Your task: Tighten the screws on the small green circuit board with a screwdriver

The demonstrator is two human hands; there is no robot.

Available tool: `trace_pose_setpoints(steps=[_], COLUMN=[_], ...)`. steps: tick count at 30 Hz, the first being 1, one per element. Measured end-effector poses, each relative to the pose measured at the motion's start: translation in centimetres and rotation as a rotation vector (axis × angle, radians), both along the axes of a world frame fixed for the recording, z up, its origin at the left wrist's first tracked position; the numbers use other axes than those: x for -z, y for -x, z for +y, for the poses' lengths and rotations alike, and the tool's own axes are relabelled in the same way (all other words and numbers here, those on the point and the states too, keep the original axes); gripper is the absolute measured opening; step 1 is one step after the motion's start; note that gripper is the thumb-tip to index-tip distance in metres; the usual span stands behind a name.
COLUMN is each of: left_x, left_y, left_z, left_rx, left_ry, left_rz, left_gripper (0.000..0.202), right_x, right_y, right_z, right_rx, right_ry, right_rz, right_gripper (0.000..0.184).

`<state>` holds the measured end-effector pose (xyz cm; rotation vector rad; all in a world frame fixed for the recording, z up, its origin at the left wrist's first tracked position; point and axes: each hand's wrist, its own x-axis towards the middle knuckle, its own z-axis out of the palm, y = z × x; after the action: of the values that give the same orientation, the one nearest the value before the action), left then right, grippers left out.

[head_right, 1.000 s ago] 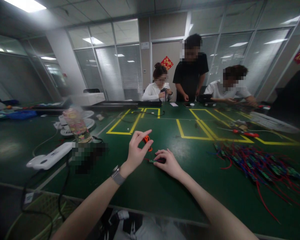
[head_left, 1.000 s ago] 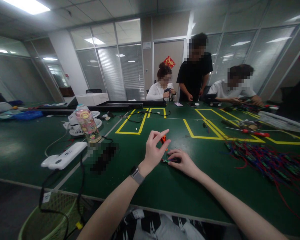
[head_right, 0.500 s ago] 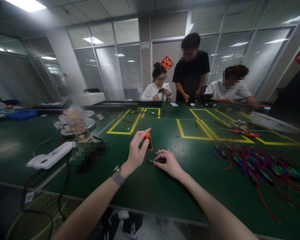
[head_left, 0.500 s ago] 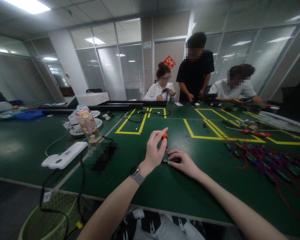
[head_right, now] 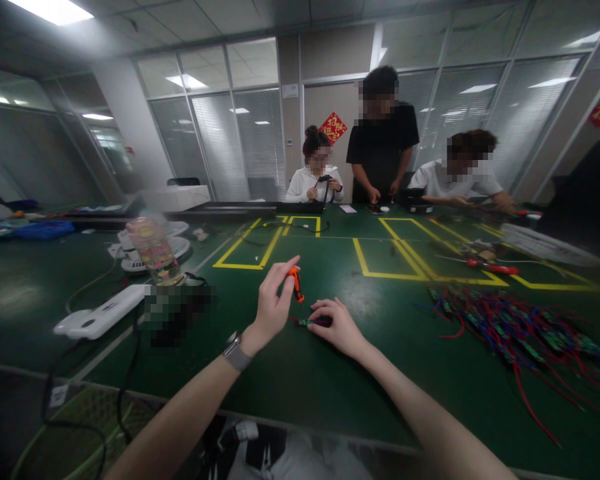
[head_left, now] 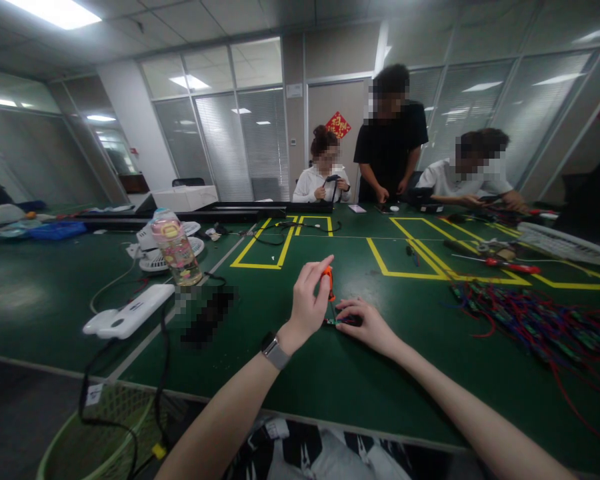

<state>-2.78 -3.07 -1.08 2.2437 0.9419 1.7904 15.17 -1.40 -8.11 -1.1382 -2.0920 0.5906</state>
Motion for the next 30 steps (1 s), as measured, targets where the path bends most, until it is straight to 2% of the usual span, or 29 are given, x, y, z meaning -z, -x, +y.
trace_pose_setpoints(steps=[5, 11, 17, 24, 30], left_x=[0.04, -0.05, 0.13, 0.02, 0.22], left_y=[0.0, 0.02, -0.06, -0.03, -0.13], left_z=[0.06, -0.15, 0.11, -0.09, 0.23], left_rx=[-0.061, -0.022, -0.093, -0.043, -0.121], left_ry=[-0.034, -0.003, -0.036, 0.014, -0.043], left_rz=[-0.006, 0.015, -0.006, 0.0, -0.008], left_gripper=[0.023, 0.033, 0.019, 0.035, 0.021], right_x=[-0.04, -0.17, -0.22, -0.15, -0.16], right_y=[0.04, 0.09, 0.08, 0.07, 0.05], right_z=[-0.04, -0.13, -0.15, -0.14, -0.13], right_rx=[0.0, 0.004, 0.002, -0.001, -0.002], right_ry=[0.004, 0.01, 0.004, 0.004, 0.014], right_rz=[-0.004, -0.005, -0.007, -0.005, 0.001], right_gripper=[0.009, 0.009, 0.01, 0.01, 0.01])
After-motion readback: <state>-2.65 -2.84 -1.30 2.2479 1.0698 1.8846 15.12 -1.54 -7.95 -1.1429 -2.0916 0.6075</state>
